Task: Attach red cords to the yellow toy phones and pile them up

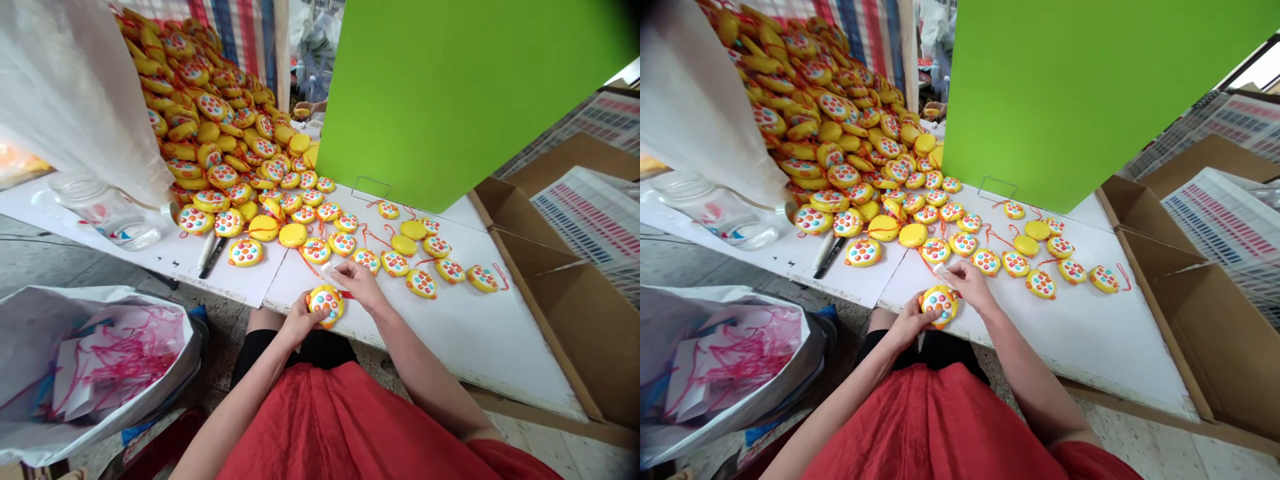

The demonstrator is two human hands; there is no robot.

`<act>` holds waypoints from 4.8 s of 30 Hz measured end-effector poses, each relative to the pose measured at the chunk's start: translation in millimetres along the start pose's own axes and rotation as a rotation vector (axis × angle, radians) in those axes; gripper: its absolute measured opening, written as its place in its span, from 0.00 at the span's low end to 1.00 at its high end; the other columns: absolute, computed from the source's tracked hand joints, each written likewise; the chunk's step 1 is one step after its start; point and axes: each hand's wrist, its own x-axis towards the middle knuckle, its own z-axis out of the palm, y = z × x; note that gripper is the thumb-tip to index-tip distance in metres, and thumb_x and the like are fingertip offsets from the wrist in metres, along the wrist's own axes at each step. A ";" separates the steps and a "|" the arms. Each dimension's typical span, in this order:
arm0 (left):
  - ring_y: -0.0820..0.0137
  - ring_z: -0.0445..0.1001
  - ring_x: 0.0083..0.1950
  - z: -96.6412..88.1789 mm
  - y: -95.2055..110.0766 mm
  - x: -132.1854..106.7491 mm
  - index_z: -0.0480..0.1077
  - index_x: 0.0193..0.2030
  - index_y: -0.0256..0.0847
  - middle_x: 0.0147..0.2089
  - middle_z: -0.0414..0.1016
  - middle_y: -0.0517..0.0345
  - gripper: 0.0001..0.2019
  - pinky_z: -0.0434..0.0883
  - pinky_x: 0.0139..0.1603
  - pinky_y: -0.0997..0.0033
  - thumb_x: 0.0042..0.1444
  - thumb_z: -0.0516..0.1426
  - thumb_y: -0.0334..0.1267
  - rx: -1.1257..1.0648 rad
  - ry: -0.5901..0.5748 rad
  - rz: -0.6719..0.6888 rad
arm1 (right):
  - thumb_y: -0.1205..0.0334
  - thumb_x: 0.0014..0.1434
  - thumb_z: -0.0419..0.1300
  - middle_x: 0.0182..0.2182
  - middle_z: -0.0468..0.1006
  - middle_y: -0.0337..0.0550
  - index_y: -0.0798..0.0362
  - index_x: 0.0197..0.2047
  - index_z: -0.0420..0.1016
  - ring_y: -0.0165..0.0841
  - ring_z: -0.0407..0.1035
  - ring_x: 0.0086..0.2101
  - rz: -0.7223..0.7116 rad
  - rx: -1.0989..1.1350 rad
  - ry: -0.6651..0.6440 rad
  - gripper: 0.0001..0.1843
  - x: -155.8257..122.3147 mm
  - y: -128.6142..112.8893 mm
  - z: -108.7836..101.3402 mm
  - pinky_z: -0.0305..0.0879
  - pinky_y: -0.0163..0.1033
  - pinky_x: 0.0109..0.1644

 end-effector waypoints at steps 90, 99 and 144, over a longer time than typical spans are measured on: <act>0.66 0.75 0.44 16.4 16.7 -9.8 0.64 0.54 0.41 0.50 0.72 0.50 0.22 0.77 0.42 0.63 0.55 0.60 0.45 -0.394 -0.032 0.119 | 0.51 0.62 0.55 0.63 0.59 0.45 0.47 0.66 0.52 0.38 0.56 0.60 -0.057 0.207 -0.070 0.32 -54.8 16.7 22.5 0.54 0.47 0.64; 0.62 0.76 0.43 11.0 26.5 -6.6 0.56 0.61 0.43 0.52 0.71 0.48 0.37 0.79 0.33 0.65 0.46 0.67 0.41 -0.066 0.006 0.129 | 0.51 0.58 0.60 0.51 0.71 0.45 0.48 0.57 0.61 0.39 0.68 0.49 0.069 0.436 -0.189 0.25 -46.6 11.7 12.0 0.72 0.43 0.46; 0.63 0.71 0.52 -12.3 39.6 19.5 0.51 0.65 0.45 0.58 0.65 0.47 0.36 0.71 0.49 0.63 0.52 0.62 0.45 0.245 -0.022 0.360 | 0.47 0.57 0.59 0.56 0.65 0.45 0.40 0.60 0.61 0.40 0.70 0.46 0.137 0.658 -0.140 0.28 -21.9 3.7 23.3 0.76 0.47 0.39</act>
